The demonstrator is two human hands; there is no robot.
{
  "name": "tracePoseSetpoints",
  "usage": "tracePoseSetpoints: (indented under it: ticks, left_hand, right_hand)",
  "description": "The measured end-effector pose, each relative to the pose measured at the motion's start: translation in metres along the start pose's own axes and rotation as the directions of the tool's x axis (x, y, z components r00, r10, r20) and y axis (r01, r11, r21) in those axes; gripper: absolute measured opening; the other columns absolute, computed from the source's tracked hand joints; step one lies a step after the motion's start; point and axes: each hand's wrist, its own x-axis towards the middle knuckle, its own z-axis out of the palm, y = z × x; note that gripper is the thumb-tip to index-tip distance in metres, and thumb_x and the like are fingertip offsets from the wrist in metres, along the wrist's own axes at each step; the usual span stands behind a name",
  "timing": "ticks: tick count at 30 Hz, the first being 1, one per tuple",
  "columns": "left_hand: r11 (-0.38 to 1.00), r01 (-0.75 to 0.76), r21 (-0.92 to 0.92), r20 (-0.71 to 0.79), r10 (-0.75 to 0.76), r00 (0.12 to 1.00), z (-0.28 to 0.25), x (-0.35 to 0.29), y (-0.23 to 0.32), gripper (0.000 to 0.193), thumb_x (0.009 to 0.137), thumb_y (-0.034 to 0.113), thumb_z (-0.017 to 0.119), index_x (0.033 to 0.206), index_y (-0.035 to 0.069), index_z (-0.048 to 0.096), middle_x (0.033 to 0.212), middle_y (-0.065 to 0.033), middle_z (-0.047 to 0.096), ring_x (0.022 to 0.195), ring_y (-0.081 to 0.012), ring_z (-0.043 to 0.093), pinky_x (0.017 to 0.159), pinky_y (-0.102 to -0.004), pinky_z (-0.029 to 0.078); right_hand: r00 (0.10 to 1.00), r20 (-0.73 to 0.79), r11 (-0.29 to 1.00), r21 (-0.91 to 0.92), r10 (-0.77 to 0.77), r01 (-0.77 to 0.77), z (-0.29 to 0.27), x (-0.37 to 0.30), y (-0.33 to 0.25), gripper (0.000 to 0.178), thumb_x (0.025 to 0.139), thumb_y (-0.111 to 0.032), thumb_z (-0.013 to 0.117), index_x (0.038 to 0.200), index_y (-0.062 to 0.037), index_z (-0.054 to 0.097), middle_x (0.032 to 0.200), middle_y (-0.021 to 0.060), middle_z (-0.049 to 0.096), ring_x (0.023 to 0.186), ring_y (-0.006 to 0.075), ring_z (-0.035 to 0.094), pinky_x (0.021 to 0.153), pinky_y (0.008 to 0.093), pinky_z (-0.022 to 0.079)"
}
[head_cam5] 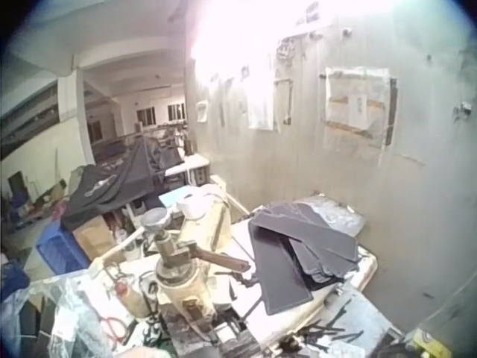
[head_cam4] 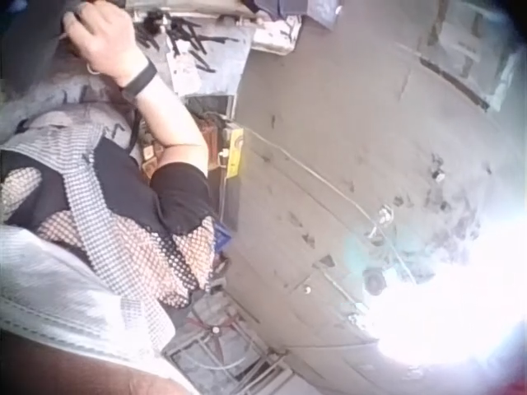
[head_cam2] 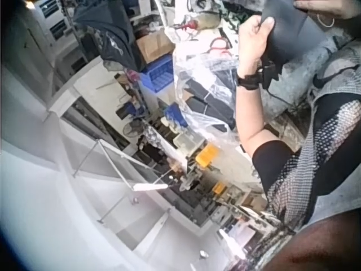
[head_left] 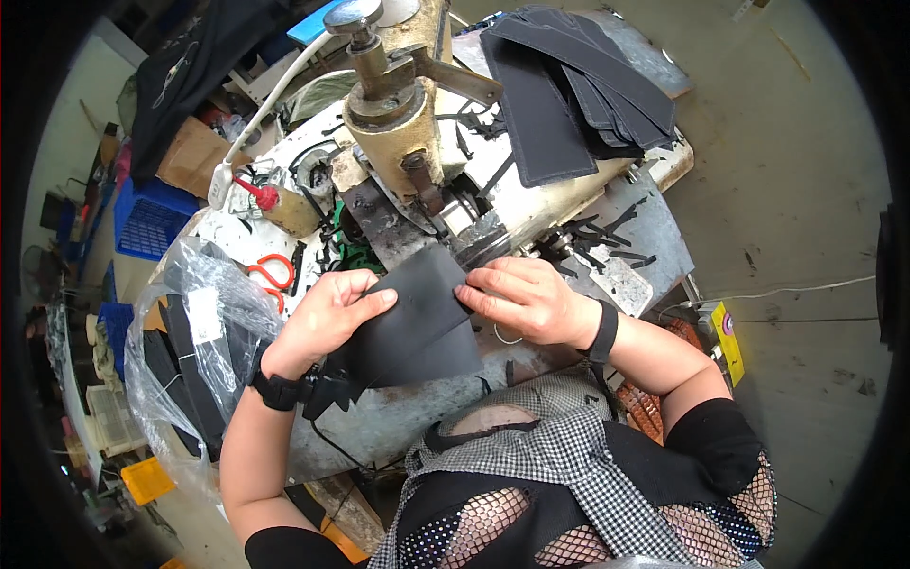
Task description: The recorder is seen handling and organizing black shoe components at a sewing workstation in a shoe factory.
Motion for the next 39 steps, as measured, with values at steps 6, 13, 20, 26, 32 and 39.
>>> tracePoseSetpoints:
  ticks: [6,13,20,26,32,39]
  left_hand:
    - [0.998,-0.002,0.056,-0.029,0.004,1.0,-0.005,0.016,0.004,0.019,0.09,0.018,0.061,0.081,0.001,0.06,0.071,0.0034,0.061,0.061,-0.0014,0.052,0.054,-0.0179,0.042]
    - [0.998,-0.003,0.055,0.031,0.001,1.0,-0.005,0.011,0.008,0.014,0.087,0.013,0.064,0.085,0.0,0.059,0.075,0.0005,0.063,0.065,-0.0022,0.055,0.057,-0.0186,0.044]
    - [0.997,-0.013,0.073,0.004,0.013,1.0,-0.011,-0.003,0.008,0.012,0.087,0.011,0.063,0.089,0.0,0.059,0.077,-0.0009,0.065,0.067,-0.0033,0.057,0.061,-0.0188,0.045]
    - [0.999,-0.021,0.042,-0.077,0.024,0.997,-0.012,0.007,0.008,0.015,0.085,0.012,0.066,0.091,0.0,0.058,0.074,-0.0006,0.065,0.065,-0.0032,0.057,0.059,-0.0186,0.044]
    - [0.998,-0.059,0.019,-0.063,0.06,0.996,-0.006,0.029,0.02,0.022,0.081,0.008,0.068,0.093,0.003,0.05,0.074,-0.0025,0.064,0.065,-0.0034,0.056,0.056,-0.0171,0.042]
    - [1.0,0.006,-0.021,-0.054,-0.007,0.999,-0.007,0.022,0.021,0.018,0.081,0.007,0.066,0.088,0.004,0.05,0.074,-0.0081,0.065,0.055,-0.0091,0.058,0.049,-0.02,0.044]
  right_hand:
    - [0.979,-0.189,0.956,-0.267,0.073,-0.123,-0.011,0.0,0.018,0.03,0.058,-0.007,0.062,0.088,-0.0026,0.065,0.085,0.0079,0.059,0.081,0.0258,0.058,0.069,0.0348,0.051]
    - [0.909,-0.414,0.773,-0.558,0.058,-0.303,-0.092,-0.012,0.059,0.041,0.055,0.008,0.064,0.092,-0.0084,0.069,0.095,0.0079,0.064,0.092,0.0269,0.059,0.081,0.0368,0.049]
    - [0.467,-0.371,0.573,0.258,0.802,-0.778,-0.176,-0.025,0.079,0.022,0.085,-0.014,0.067,0.097,0.0035,0.064,0.09,-0.001,0.065,0.079,0.0044,0.057,0.069,0.0188,0.045]
    - [0.787,-0.506,0.512,-0.6,0.351,-0.615,-0.14,-0.021,0.082,0.048,0.07,-0.03,0.078,0.106,-0.004,0.06,0.105,0.0114,0.061,0.1,0.0285,0.054,0.089,0.0388,0.042]
    - [0.987,0.074,0.94,-0.322,0.14,-0.109,-0.048,-0.003,0.029,0.057,0.053,-0.008,0.076,0.109,-0.0116,0.062,0.109,0.0104,0.057,0.102,0.0298,0.054,0.091,0.0425,0.042]
    - [0.958,-0.229,0.788,-0.552,0.173,-0.274,-0.134,-0.009,0.06,0.031,0.057,0.003,0.068,0.087,-0.0073,0.068,0.084,0.0062,0.064,0.086,0.0222,0.061,0.088,0.0424,0.044]
